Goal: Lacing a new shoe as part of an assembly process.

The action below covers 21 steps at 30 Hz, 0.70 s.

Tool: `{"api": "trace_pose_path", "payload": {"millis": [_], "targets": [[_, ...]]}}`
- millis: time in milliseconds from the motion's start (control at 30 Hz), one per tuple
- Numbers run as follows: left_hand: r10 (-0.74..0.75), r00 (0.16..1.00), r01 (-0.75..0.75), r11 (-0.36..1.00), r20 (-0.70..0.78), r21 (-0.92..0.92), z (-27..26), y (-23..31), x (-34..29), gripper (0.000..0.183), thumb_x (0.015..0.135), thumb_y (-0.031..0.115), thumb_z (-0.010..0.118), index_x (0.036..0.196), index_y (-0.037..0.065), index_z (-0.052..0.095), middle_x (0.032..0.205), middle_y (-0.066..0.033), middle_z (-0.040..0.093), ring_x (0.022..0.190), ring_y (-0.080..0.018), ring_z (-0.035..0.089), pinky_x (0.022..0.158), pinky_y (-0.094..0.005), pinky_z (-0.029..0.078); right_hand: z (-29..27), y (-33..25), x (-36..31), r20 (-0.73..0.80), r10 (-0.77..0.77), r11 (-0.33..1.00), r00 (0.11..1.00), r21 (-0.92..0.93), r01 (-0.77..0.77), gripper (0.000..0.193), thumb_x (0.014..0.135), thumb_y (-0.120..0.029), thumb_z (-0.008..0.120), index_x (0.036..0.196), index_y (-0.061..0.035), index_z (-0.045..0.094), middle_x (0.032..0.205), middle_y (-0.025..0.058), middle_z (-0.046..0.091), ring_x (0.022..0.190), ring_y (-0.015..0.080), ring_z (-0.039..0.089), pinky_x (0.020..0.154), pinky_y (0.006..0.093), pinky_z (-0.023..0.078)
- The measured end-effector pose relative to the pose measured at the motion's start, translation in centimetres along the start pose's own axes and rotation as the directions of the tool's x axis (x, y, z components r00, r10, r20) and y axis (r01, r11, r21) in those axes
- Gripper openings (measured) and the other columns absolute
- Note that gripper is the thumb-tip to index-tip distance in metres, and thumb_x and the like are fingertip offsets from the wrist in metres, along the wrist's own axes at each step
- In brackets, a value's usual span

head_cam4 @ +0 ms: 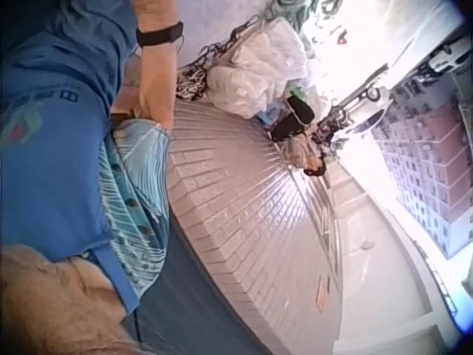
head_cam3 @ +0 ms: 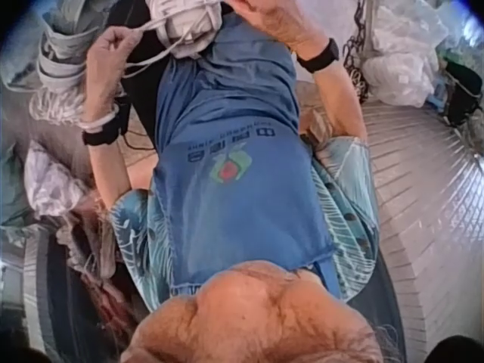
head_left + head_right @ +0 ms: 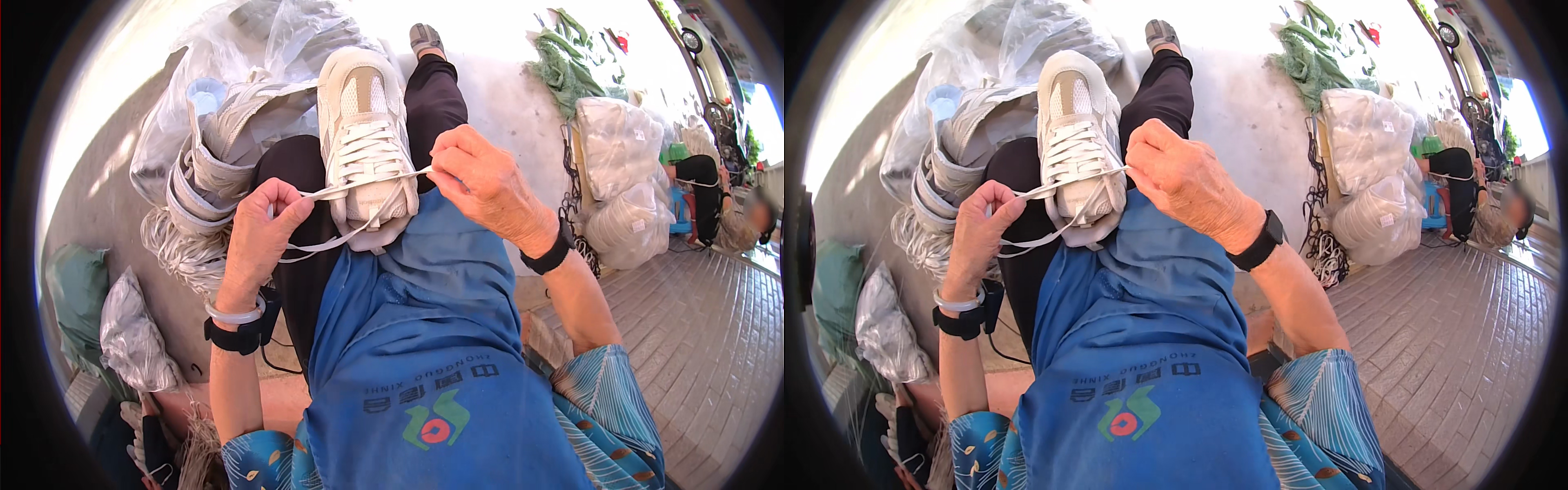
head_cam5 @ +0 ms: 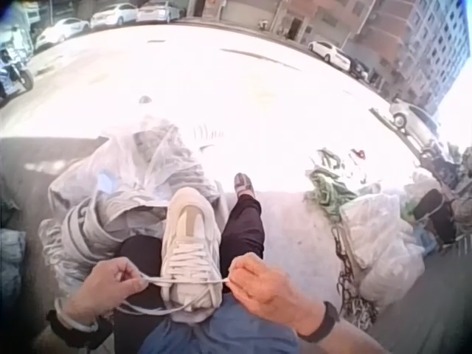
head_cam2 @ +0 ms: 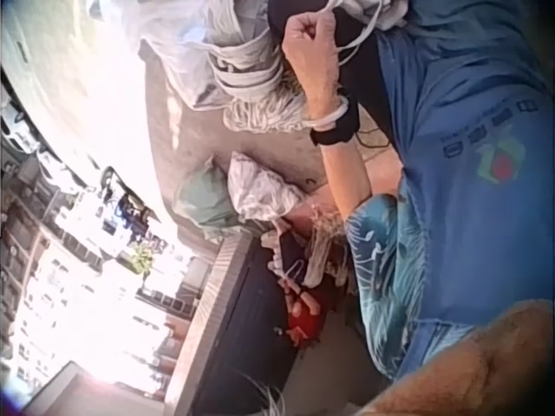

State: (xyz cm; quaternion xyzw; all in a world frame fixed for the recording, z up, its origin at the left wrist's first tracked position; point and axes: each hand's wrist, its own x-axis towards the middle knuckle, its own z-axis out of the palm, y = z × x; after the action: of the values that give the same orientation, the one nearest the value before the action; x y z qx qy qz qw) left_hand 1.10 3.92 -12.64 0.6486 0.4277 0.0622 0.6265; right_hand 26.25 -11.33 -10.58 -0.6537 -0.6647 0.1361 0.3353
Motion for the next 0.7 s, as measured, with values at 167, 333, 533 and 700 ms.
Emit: {"api": "trace_pose_path", "payload": {"millis": [167,333,533,700], "targets": [[0.113,0.980,-0.104,0.993,-0.165,0.062,1.1,0.5,-0.4,0.016,0.087,0.014,0.069,0.081,0.004,0.058,0.072,0.0061,0.052,0.065,-0.0016,0.041,0.057,-0.0195,0.034,-0.2,0.9,-1.0,0.109,0.077,0.995,0.991,-0.075,-0.069,0.011,0.079,-0.001,0.066,0.082,-0.0029,0.056,0.084,0.0070,0.051,0.068,0.0257,0.056,0.061,0.0337,0.048],[0.157,0.977,-0.183,0.965,-0.146,-0.187,1.4,-0.1,-0.2,0.021,0.086,0.017,0.070,0.078,0.007,0.053,0.079,0.0043,0.053,0.062,-0.0016,0.036,0.055,-0.0173,0.031,-0.4,0.4,-0.4,0.058,0.060,0.994,0.997,0.090,-0.065,0.011,0.079,0.002,0.065,0.083,-0.0034,0.056,0.080,0.0079,0.050,0.066,0.0265,0.056,0.059,0.0349,0.047],[0.271,0.904,-0.226,0.959,-0.330,0.169,2.0,-0.1,0.1,0.026,0.086,0.014,0.070,0.073,0.005,0.049,0.069,0.0040,0.046,0.064,-0.0063,0.038,0.057,-0.0231,0.037,1.1,0.0,-0.6,-0.080,0.125,0.986,0.989,-0.099,-0.133,0.012,0.080,0.002,0.062,0.085,-0.0048,0.053,0.079,0.0087,0.050,0.064,0.0286,0.055,0.057,0.0372,0.046],[0.125,0.977,-0.087,0.973,-0.171,0.211,1.5,-1.1,-1.0,0.034,0.087,0.025,0.071,0.071,0.006,0.047,0.061,0.0047,0.039,0.059,-0.0070,0.033,0.051,-0.0251,0.033,1.0,0.9,-1.6,0.087,0.154,0.987,0.984,-0.069,-0.148,0.012,0.080,0.000,0.060,0.087,-0.0060,0.053,0.081,0.0087,0.050,0.067,0.0297,0.056,0.060,0.0384,0.048]]}}
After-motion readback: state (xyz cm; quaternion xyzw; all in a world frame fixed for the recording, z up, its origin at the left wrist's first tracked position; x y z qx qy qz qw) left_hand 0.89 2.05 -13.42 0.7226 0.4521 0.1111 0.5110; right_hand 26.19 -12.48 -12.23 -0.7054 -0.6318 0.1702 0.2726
